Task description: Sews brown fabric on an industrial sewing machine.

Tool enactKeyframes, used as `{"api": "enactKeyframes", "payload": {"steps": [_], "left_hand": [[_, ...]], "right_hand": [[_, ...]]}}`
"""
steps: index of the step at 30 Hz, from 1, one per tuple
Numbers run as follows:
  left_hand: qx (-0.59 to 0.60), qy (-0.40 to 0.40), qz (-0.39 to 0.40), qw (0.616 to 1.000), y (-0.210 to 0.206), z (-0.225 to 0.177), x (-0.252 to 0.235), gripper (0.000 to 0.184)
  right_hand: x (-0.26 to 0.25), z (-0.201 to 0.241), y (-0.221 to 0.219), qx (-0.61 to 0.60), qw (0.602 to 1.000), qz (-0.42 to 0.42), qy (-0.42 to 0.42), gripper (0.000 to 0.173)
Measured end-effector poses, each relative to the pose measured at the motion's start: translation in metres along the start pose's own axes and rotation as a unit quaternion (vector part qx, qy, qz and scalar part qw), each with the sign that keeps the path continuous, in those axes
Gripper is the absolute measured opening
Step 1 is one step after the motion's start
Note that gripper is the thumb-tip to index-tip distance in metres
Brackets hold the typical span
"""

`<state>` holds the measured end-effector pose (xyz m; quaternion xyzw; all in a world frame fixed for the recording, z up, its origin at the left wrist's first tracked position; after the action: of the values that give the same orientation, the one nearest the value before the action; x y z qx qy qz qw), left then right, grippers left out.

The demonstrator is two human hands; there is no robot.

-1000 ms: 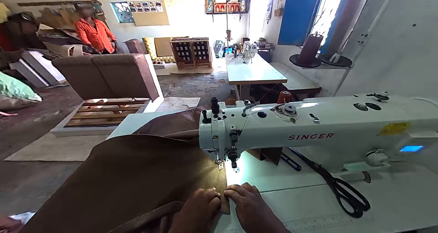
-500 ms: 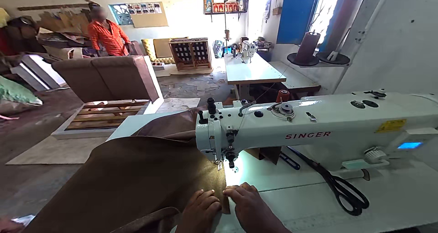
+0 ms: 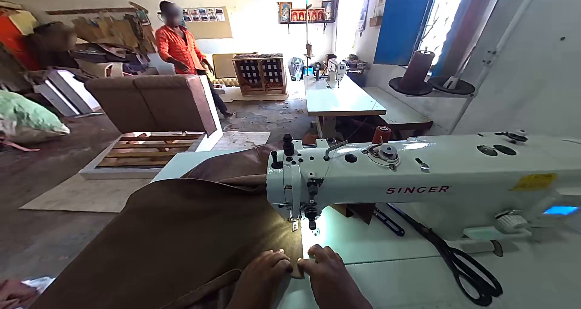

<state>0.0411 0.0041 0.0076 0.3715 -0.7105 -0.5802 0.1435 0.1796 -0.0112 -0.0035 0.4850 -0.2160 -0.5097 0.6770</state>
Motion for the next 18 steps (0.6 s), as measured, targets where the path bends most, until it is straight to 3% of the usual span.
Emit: {"api": "enactKeyframes", "payload": {"steps": [10, 14, 18], "left_hand": [[-0.026, 0.029, -0.013, 0.999, -0.004, 0.028, -0.029, 0.027], [-0.004, 0.05, 0.033, 0.998, -0.004, 0.034, -0.036, 0.028], [0.004, 0.043, 0.019, 0.999, -0.002, 0.035, -0.037, 0.026]], "right_hand": [[-0.021, -0.008, -0.002, 0.071, 0.995, 0.017, -0.067, 0.036], [-0.016, -0.021, 0.008, -0.01, 0.994, 0.059, -0.094, 0.039], [0.023, -0.05, 0.061, 0.023, 0.986, -0.128, -0.108, 0.031]]}}
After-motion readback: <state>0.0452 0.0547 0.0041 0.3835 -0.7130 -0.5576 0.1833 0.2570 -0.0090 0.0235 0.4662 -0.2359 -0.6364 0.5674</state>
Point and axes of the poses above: each hand's wrist, its own x-axis away from the middle knuckle, its own y-axis out of the back of the hand, z = x × y, the point moved 7 cm from there along -x, towards the middle knuckle, and after that the axes turned 11 degrees about z, right-handed, at the moved point
